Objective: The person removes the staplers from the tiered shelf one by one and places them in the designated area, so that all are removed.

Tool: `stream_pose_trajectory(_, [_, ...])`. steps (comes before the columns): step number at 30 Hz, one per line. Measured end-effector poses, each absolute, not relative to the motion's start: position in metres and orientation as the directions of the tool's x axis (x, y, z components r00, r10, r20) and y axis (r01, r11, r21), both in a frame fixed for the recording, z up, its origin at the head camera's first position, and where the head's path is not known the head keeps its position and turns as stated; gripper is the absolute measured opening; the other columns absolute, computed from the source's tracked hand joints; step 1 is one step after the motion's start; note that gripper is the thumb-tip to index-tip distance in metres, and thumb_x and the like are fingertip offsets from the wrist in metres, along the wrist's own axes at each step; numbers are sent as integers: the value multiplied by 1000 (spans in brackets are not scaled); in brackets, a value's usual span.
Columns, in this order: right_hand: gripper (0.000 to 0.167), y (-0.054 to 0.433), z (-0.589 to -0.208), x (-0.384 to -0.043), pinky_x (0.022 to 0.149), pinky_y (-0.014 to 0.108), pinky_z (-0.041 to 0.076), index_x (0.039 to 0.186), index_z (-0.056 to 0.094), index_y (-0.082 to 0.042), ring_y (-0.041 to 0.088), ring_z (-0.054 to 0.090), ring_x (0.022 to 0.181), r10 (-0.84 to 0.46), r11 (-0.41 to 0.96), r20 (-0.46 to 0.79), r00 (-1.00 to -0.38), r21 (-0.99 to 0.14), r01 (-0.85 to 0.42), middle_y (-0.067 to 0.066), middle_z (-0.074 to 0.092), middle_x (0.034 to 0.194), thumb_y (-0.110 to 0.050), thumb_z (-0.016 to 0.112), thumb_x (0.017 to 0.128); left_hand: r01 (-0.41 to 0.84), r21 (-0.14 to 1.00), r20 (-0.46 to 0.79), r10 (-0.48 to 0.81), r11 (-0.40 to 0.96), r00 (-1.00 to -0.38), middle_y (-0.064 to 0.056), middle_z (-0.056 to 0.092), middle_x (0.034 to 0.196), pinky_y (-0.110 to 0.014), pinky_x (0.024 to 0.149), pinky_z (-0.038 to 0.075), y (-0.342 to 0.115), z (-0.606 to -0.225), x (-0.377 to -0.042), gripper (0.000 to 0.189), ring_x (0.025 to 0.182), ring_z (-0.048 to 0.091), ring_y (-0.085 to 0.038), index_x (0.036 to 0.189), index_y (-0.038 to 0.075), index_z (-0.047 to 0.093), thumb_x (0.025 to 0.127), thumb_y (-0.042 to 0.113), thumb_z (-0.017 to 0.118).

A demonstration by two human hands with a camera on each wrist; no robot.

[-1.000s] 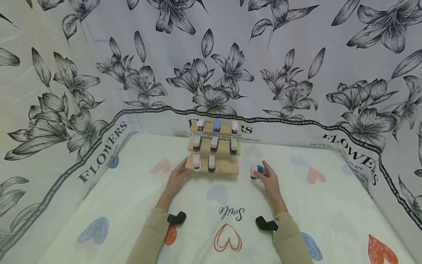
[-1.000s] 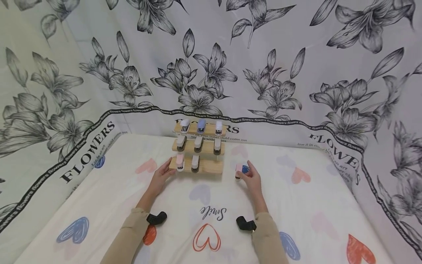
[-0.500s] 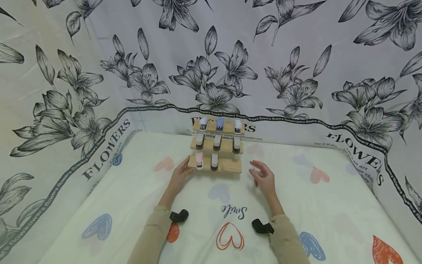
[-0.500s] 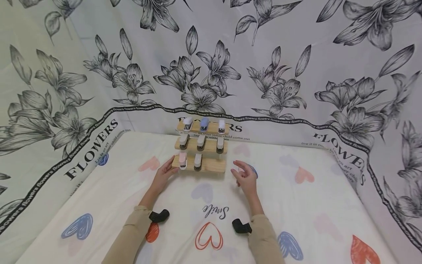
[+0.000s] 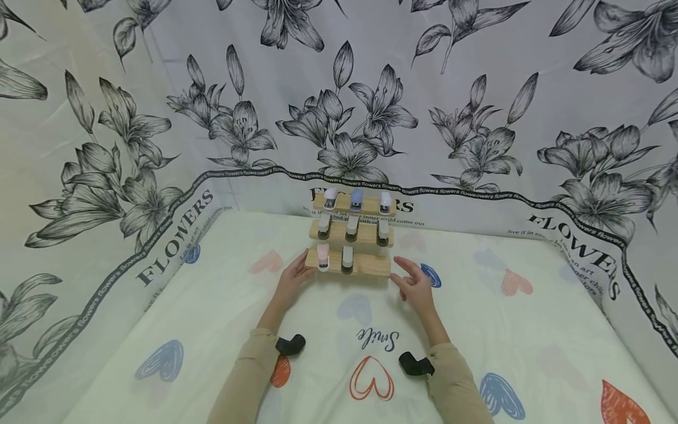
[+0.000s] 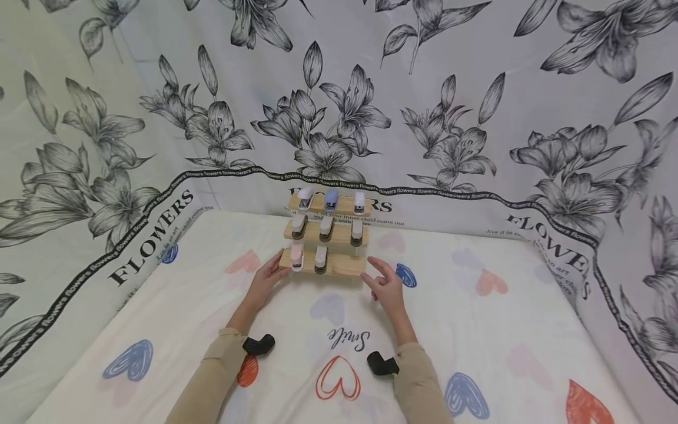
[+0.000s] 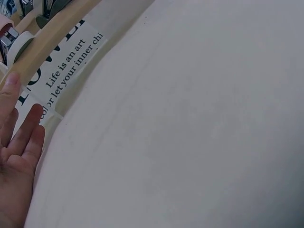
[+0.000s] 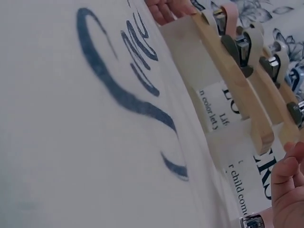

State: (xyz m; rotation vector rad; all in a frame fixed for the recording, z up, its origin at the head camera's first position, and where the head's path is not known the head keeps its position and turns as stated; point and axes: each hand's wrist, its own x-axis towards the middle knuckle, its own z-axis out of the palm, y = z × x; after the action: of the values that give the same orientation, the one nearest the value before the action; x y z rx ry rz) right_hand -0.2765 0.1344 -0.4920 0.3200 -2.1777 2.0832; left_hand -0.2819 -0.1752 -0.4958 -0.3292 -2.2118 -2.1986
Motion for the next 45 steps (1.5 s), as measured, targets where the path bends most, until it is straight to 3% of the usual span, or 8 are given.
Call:
stream_pose_trajectory(8, [50, 126, -469, -263, 35, 21, 35, 128, 42, 6, 13, 42, 38, -161, 10, 206, -965, -978, -210, 22, 40, 131, 1, 62, 83, 157, 988, 156, 138, 1, -978, -14, 27, 141, -25, 86, 44, -175, -498, -283, 62, 95, 55, -13, 139, -1, 23, 88, 6, 57])
stream_pose_trajectory(20, [55, 110, -466, -263, 35, 20, 37, 134, 33, 6, 11, 45, 38, -221, -1, 147, -964, -989, -151, 25, 35, 134, 1, 59, 85, 154, 988, 155, 145, -15, -977, -12, 29, 141, -25, 86, 44, -175, -497, -283, 62, 93, 56, -12, 140, -1, 23, 88, 6, 57])
stream_pose_trajectory(25, [62, 107, -466, -266, 34, 22, 39, 137, 28, 3, 13, 45, 38, -272, 18, 130, -953, -990, -140, 21, 29, 139, -1, 60, 84, 148, 989, 150, 138, -30, -979, -14, 33, 138, -25, 86, 44, -174, -496, -283, 63, 97, 55, -13, 139, -1, 23, 87, 6, 58])
stream_pose_trajectory(33, [75, 96, -481, -280, 35, 23, 39, 141, 25, -8, 12, 44, 40, -312, 66, 48, -949, -995, -72, 9, 26, 143, -7, 68, 80, 126, 991, 130, 125, -39, -984, -14, 32, 139, -26, 88, 42, -174, -497, -283, 64, 109, 49, -26, 139, 1, 25, 87, 8, 59])
stream_pose_trajectory(45, [79, 80, -476, -296, 37, 23, 41, 142, 20, -4, 12, 45, 42, -327, 43, 3, -945, -999, -18, 10, 23, 144, -9, 69, 80, 158, 987, 160, 133, -28, -978, -17, 31, 138, -24, 87, 43, -174, -496, -284, 62, 105, 52, -19, 139, -2, 24, 88, 5, 57])
